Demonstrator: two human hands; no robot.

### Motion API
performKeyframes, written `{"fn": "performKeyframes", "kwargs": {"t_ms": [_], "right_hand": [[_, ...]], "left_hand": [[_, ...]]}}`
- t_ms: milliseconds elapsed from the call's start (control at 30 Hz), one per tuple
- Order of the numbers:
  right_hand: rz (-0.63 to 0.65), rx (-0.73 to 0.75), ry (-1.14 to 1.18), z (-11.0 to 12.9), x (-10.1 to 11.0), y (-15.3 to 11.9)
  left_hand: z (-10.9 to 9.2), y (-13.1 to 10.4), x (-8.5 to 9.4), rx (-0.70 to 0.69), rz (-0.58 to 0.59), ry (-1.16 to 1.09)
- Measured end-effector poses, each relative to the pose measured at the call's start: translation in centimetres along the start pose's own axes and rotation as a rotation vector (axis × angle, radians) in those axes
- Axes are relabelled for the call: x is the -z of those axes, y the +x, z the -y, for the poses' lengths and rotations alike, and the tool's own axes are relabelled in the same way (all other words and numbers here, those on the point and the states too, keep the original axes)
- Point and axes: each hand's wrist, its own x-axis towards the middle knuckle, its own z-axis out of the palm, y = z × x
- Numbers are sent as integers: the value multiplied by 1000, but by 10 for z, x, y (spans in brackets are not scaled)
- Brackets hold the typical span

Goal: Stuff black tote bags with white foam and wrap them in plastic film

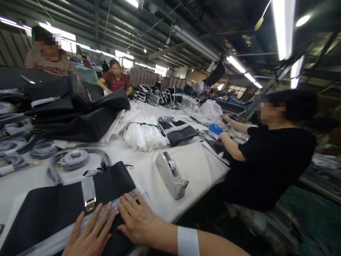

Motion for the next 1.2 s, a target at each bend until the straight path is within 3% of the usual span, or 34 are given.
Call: {"fn": "performKeyframes", "kwargs": {"t_ms": [167, 267, 333, 400, 433, 467, 533, 667, 833, 1067, 1200], "right_hand": [[4, 7, 80, -2, 6, 5], [-76, -24, 177, -26, 27, -5], [-266, -235, 240, -56, 49, -18], [-519, -661, 293, -93, 71, -36], [-577, -883, 346, -111, 79, -44], [-557, -1035, 411, -127, 86, -52], [-466, -1147, 505, -150, 90, -65], [-306, -1150, 651, -164, 78, -74], [-252, -1179, 761, -166, 66, -75], [-315, -1204, 894, -169, 64, -73], [-441, -1189, 910, -165, 69, -73]], "left_hand": [[-10, -7, 1, 92, 74, 21], [-10, -8, 1, 114, 120, 20], [-11, -7, 2, 130, 121, 11], [-12, -5, 4, 149, 119, 3], [-13, -4, 5, 155, 120, 0], [-13, -4, 5, 157, 122, -1], [-14, -4, 6, 151, 124, 1], [-12, -6, 3, 131, 107, 1], [-10, -10, -6, 119, 36, -28], [-8, -14, -12, 106, 27, -54], [-8, -13, -6, 114, 64, -52]]}}
